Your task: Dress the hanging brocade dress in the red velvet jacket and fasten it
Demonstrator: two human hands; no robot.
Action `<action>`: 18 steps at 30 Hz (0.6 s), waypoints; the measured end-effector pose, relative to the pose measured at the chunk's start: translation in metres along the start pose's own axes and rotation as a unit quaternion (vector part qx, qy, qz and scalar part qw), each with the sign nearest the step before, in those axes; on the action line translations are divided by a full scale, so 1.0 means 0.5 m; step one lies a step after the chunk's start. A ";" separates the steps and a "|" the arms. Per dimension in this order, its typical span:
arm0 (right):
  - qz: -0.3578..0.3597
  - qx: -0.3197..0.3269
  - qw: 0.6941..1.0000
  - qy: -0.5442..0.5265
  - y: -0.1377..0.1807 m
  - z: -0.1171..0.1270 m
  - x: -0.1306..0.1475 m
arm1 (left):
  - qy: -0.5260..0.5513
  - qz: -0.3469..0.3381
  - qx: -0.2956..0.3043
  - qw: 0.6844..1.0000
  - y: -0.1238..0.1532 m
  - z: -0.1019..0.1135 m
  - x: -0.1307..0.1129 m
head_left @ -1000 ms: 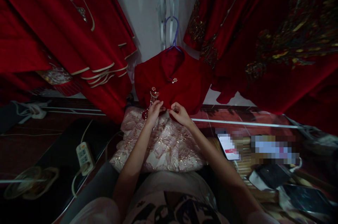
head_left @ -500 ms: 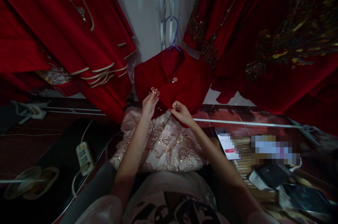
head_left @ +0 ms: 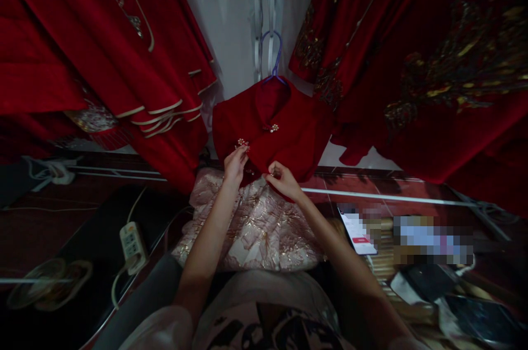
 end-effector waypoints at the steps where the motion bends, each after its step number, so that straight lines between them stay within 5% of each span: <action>1: 0.001 0.003 1.000 0.003 0.000 -0.001 0.002 | -0.008 -0.005 -0.015 1.000 -0.003 -0.002 0.003; 6: 0.003 0.003 1.000 0.024 0.000 0.003 0.005 | -0.014 -0.001 -0.041 0.999 0.001 -0.023 0.010; 12: 0.014 0.033 0.999 0.032 -0.003 0.040 0.008 | 0.000 0.127 0.064 0.990 0.011 -0.067 -0.001; 18: 0.003 0.048 0.999 -0.005 -0.004 0.065 0.018 | 0.062 0.104 0.036 0.992 0.026 -0.049 0.006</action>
Point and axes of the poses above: each hand's wrist, its own y-axis away from the middle knuckle, its own z-axis out of the back of the hand, x = y × z, the point moved 1 cm from there along -y, towards the middle knuckle, and after that the axes turned 15 degrees about y, right-handed, at the moved point
